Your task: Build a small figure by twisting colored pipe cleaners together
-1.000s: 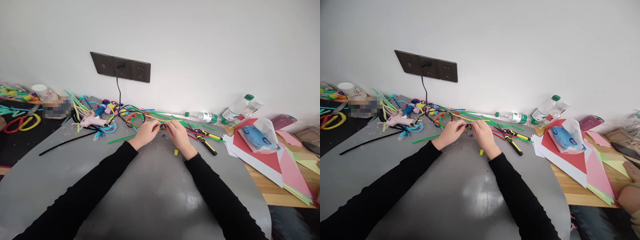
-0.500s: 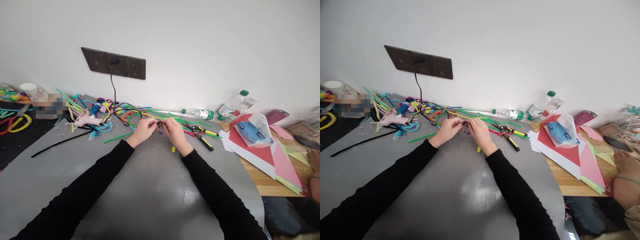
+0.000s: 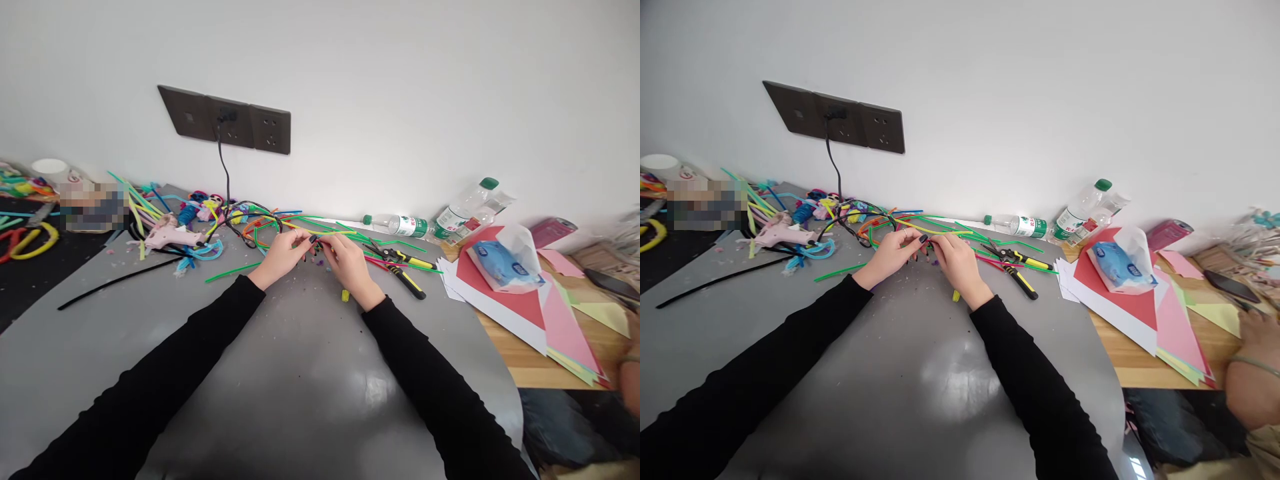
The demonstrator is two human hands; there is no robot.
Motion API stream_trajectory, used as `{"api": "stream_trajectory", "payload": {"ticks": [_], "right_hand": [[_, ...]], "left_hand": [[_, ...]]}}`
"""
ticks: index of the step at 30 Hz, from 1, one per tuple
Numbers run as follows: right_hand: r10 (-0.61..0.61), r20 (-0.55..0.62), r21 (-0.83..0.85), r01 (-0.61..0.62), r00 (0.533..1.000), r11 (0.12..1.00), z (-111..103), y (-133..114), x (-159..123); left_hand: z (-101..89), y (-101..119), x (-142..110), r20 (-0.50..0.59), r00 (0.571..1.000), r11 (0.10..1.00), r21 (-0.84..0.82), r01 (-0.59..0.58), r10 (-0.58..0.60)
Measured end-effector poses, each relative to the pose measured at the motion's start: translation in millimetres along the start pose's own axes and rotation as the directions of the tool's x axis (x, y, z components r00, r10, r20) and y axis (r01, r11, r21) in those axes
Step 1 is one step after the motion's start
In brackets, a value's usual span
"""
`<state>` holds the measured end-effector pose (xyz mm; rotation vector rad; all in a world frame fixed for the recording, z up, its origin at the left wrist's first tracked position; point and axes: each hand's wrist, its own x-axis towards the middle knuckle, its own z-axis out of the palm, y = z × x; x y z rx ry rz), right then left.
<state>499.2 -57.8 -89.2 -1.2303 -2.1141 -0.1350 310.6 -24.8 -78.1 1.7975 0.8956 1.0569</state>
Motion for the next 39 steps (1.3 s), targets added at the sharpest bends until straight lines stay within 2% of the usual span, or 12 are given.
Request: {"api": "stream_trajectory", "payload": {"ticks": [13,15,17,19,22,24,25,27,30,34,36,39], "right_hand": [[0.014,0.003,0.021,-0.014,1.0,1.0,-2,-2,1],[0.02,-0.013,0.021,-0.02,1.0,1.0,-2,0,1],[0.041,-0.035,0.014,-0.04,0.999,0.999,-3,4,0],[0.067,-0.062,0.011,-0.067,0.996,0.998,-6,10,1],[0.09,-0.125,-0.005,-0.092,0.988,0.996,-11,20,2],[0.11,-0.199,-0.032,-0.119,0.974,0.992,-14,24,3],[0.131,-0.242,-0.04,-0.144,0.961,0.989,-15,25,4],[0.197,-0.291,0.004,-0.204,0.936,0.979,-17,24,4],[0.37,-0.201,0.273,-0.311,0.907,0.91,-18,18,5],[0.557,0.05,0.673,-0.44,0.829,0.595,-13,10,9],[0.548,0.125,0.765,-0.432,0.827,0.478,-10,8,11],[0.482,0.204,0.792,-0.433,0.852,0.431,-5,7,12]], "left_hand": [[-1.8,-4,1,-0.023,1.0,0.999,-0.043,-0.002,0.001],[-3.2,-5,2,-0.083,0.997,0.992,-0.122,-0.003,-0.007],[-6.2,-6,5,-0.214,0.976,0.974,-0.226,-0.021,-0.029],[-10.9,-6,8,-0.411,0.91,0.949,-0.306,-0.079,-0.057],[-19.8,-6,12,-0.68,0.727,0.919,-0.341,-0.197,-0.096],[-24.5,-6,15,-0.763,0.633,0.906,-0.348,-0.239,-0.126],[-25.8,-7,16,-0.773,0.619,0.903,-0.357,-0.241,-0.14],[-25.2,-9,17,-0.728,0.664,0.905,-0.382,-0.189,-0.169],[-16.8,-12,15,-0.535,0.819,0.922,-0.387,-0.017,-0.209],[-0.6,-11,7,-0.17,0.97,0.96,-0.246,0.13,-0.175],[5.3,-9,2,-0.012,0.993,0.983,-0.143,0.111,-0.113],[9.0,-7,-3,0.039,0.999,0.998,-0.047,0.035,-0.033]]}}
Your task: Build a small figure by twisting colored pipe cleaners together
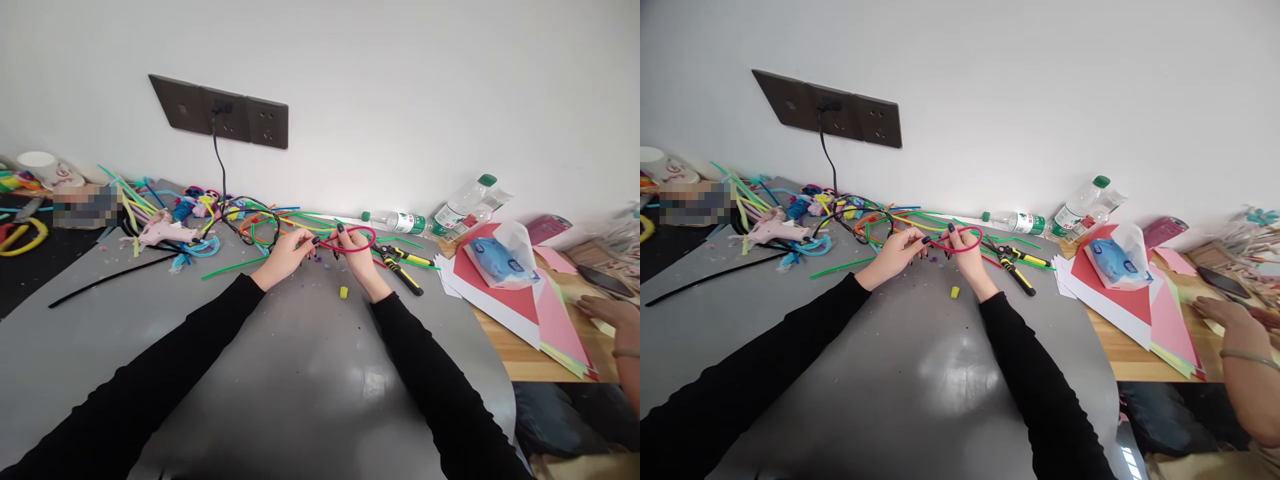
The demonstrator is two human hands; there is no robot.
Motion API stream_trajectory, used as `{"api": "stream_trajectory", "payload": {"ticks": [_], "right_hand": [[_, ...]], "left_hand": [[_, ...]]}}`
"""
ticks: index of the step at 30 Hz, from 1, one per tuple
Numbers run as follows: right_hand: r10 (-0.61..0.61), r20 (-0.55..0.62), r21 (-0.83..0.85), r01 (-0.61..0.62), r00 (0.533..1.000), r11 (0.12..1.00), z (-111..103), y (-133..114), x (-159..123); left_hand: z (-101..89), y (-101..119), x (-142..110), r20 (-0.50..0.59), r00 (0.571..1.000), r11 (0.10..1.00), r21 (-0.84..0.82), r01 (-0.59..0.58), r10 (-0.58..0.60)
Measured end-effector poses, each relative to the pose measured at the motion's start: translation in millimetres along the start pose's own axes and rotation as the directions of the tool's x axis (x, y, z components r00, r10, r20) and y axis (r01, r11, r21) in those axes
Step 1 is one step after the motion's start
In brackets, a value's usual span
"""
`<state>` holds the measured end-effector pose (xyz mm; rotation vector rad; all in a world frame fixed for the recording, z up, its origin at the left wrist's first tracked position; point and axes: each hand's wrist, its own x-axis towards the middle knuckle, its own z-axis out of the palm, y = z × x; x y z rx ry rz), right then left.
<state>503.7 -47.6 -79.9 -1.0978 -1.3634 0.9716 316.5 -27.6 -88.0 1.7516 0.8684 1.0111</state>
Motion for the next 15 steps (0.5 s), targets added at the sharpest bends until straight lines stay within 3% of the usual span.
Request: {"api": "stream_trajectory", "payload": {"ticks": [6,15], "right_hand": [[0.057,0.112,-0.002,-0.057,0.992,0.998,5,7,-3],[0.01,0.187,0.193,-0.047,0.982,0.98,15,4,-8]], "left_hand": [[-4.6,-4,2,-0.169,0.984,0.993,0.111,-0.039,0.058],[-3.5,-2,0,-0.179,0.967,0.95,0.287,-0.124,0.18]]}}
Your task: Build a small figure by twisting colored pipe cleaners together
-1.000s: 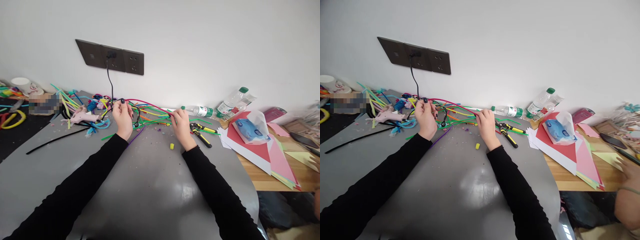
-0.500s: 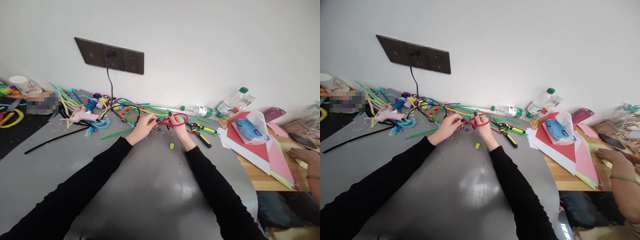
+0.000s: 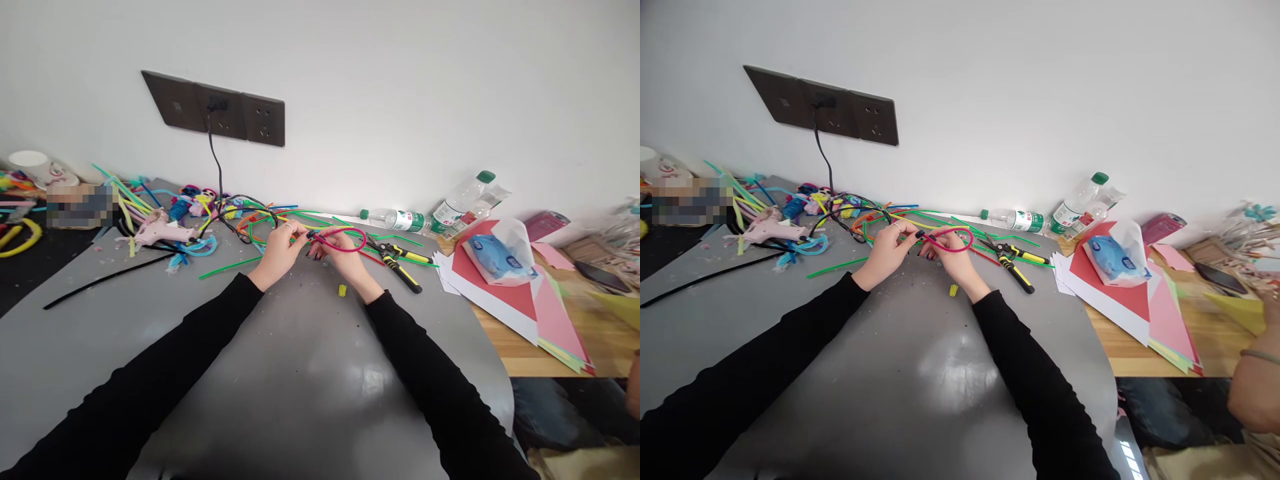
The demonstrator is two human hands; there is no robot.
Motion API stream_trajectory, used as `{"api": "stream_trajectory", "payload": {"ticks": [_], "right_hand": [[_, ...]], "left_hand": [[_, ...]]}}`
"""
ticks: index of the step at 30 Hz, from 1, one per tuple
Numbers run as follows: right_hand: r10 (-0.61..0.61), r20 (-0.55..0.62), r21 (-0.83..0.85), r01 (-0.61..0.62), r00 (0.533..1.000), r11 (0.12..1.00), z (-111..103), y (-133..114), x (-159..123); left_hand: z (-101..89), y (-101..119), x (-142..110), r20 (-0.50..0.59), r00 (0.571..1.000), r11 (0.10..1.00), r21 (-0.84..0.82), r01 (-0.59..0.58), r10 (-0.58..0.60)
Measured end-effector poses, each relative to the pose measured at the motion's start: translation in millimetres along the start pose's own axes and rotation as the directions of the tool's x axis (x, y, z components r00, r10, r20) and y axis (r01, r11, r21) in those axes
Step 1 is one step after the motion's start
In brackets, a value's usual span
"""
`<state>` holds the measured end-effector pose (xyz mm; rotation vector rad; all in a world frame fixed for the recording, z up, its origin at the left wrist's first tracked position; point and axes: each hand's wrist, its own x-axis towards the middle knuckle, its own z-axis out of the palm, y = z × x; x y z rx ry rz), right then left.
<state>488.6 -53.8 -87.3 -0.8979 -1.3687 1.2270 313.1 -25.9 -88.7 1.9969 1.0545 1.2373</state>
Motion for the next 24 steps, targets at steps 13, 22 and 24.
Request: {"api": "stream_trajectory", "payload": {"ticks": [13,22,24], "right_hand": [[-0.167,-0.126,-0.199,0.14,0.978,0.97,-8,9,1],[-0.23,-0.116,-0.269,0.192,0.966,0.944,-8,4,-2],[-0.199,-0.139,-0.269,0.157,0.97,0.95,-6,3,-2]], "left_hand": [[0.5,6,-1,0.089,0.996,0.999,-0.048,0.015,-0.011],[2.5,4,0,0.187,0.972,0.951,-0.246,0.187,-0.142],[2.6,2,0,0.181,0.971,0.954,-0.226,0.198,-0.158]]}}
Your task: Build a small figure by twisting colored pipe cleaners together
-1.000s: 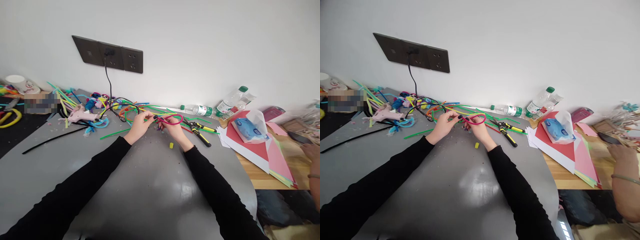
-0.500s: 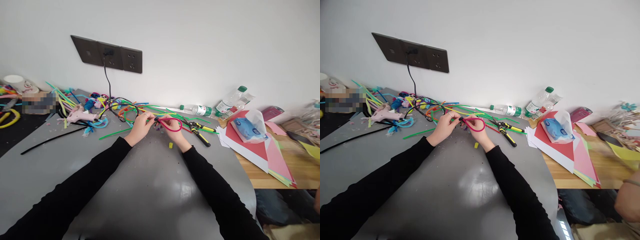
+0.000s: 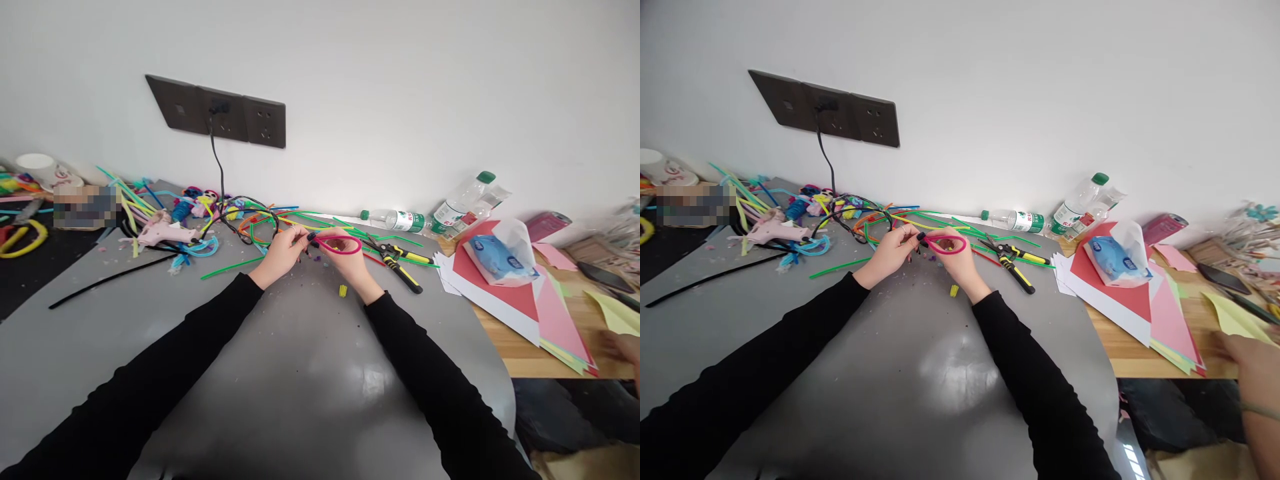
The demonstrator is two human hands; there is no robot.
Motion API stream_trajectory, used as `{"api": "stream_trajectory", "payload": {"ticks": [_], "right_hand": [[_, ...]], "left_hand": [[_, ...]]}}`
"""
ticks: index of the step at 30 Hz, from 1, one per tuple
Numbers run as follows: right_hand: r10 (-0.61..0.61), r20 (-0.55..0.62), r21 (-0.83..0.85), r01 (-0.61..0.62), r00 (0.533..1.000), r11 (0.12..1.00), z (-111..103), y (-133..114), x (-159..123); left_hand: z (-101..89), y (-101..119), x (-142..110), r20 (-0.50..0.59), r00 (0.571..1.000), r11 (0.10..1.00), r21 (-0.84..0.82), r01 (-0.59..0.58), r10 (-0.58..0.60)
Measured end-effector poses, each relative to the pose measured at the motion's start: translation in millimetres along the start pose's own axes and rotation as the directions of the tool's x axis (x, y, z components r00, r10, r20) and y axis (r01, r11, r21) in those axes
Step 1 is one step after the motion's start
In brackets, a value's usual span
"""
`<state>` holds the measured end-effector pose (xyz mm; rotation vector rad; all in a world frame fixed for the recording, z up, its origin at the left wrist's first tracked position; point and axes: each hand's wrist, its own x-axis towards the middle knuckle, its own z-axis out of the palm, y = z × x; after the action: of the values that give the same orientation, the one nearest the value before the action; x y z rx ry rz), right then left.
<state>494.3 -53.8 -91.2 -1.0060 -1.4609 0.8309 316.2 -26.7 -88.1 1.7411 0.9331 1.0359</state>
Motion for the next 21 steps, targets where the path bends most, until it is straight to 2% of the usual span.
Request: {"api": "stream_trajectory", "payload": {"ticks": [6,10,13,16,21], "right_hand": [[-0.024,-0.069,-0.001,0.024,0.997,1.0,-1,-8,3],[-0.083,-0.079,0.012,0.084,0.993,0.996,-5,-14,4],[-0.079,-0.099,0.041,0.083,0.992,0.996,-7,-16,4],[-0.029,-0.139,0.102,0.043,0.99,0.994,-10,-14,6],[0.146,-0.246,0.275,-0.075,0.958,0.959,-22,-5,13]], "left_hand": [[-5.1,-1,1,-0.046,0.999,0.987,0.161,0.031,-0.024],[-4.9,4,0,0.006,0.999,0.975,0.22,0.037,-0.039],[-2.8,6,-2,0.059,0.997,0.972,0.235,0.026,-0.041],[-1.8,7,-3,0.104,0.994,0.971,0.24,0.007,-0.033],[-1.8,11,-5,0.153,0.988,0.969,0.239,-0.066,0.03]]}}
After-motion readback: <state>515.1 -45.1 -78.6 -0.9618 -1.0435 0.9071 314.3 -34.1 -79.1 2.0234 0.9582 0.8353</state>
